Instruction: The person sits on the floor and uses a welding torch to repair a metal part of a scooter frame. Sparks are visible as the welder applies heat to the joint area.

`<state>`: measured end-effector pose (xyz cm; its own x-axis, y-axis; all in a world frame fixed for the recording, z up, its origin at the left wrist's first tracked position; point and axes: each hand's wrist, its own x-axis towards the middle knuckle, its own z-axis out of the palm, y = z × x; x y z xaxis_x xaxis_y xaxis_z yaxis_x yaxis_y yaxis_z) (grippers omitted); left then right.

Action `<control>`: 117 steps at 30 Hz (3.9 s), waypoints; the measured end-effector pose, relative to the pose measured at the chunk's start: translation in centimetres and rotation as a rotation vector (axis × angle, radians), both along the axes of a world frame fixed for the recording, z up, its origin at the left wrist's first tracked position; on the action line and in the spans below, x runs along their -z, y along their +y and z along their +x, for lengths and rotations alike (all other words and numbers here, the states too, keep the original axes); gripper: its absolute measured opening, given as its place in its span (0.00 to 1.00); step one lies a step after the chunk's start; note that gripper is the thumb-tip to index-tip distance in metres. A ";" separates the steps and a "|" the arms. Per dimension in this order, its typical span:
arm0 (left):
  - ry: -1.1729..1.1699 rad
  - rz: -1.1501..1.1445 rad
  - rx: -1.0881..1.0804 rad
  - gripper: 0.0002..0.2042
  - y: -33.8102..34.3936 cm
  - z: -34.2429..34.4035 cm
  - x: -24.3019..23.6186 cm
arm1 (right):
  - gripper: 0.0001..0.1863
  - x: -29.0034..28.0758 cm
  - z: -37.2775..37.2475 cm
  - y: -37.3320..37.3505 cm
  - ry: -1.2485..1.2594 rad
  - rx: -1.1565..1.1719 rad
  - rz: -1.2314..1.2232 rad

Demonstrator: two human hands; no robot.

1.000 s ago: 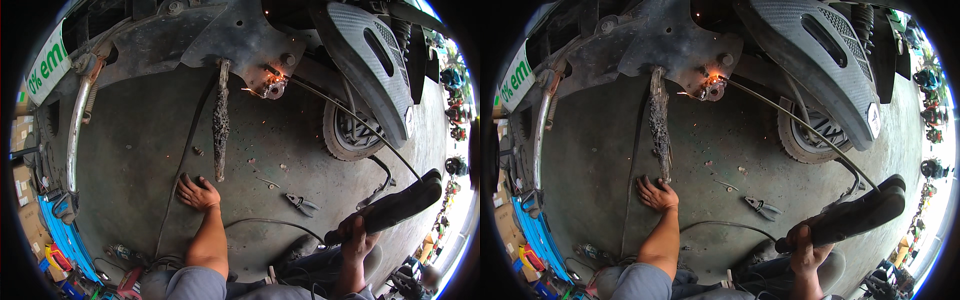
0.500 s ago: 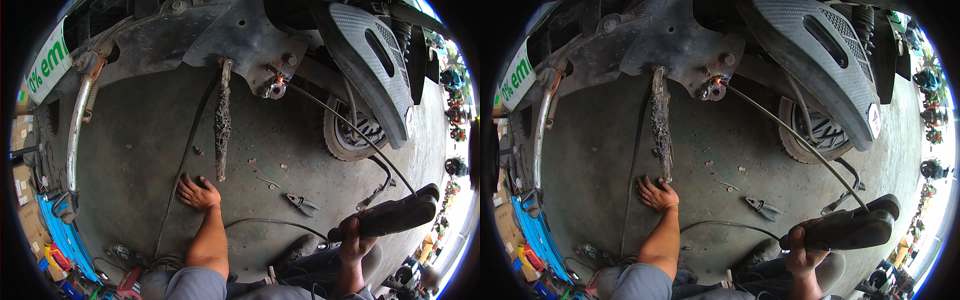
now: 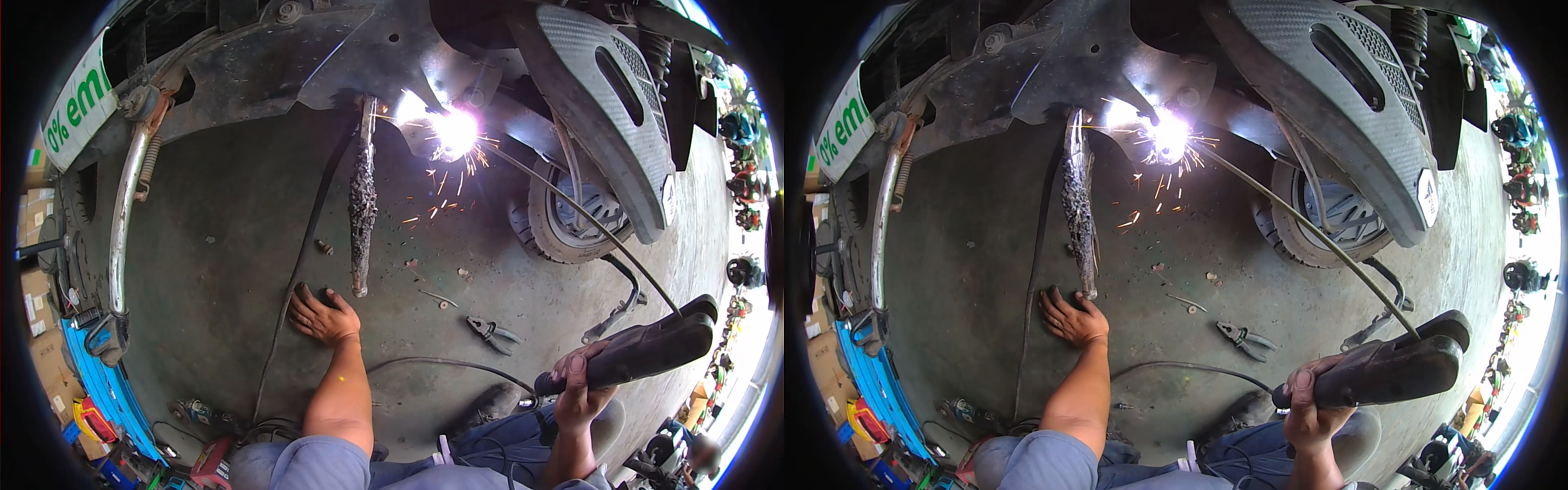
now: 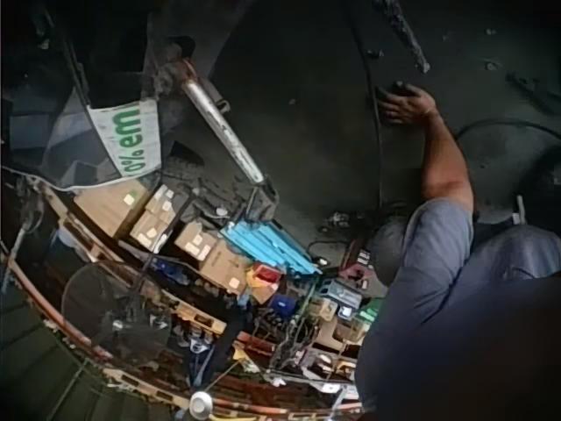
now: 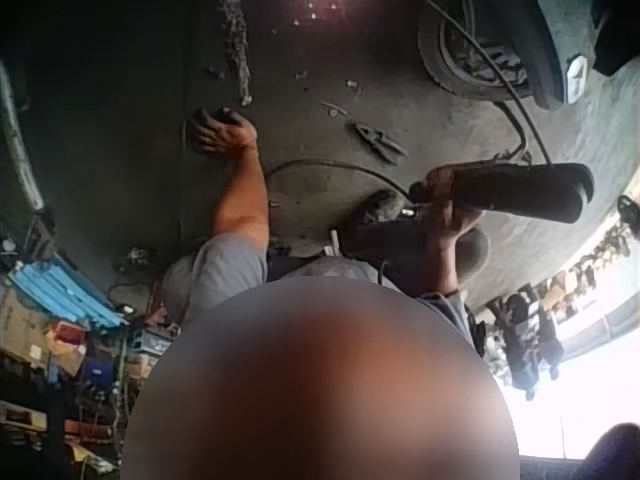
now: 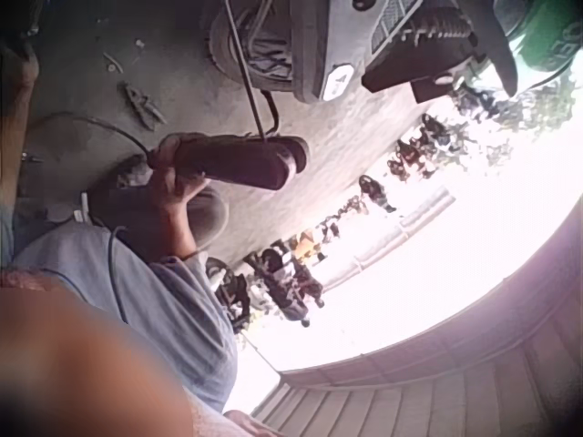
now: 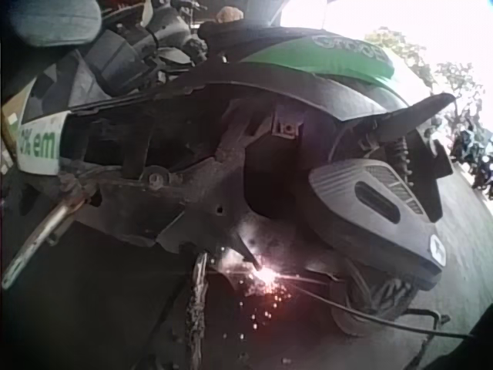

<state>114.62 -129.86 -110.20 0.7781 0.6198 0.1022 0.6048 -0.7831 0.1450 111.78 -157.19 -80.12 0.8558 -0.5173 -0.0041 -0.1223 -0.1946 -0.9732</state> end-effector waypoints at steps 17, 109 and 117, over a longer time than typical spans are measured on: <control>0.010 0.006 -0.008 0.29 0.1 -0.1 0.2 | 0.11 0.3 -0.3 -0.6 -0.001 -0.024 0.029; 0.017 -0.016 -0.003 0.28 -0.1 0.2 -0.3 | 0.11 0.2 -0.4 -0.1 0.003 -0.046 -0.113; 0.008 -0.010 0.010 0.28 -0.1 0.2 -0.5 | 0.12 0.7 -1.2 -0.4 0.042 -0.086 -0.264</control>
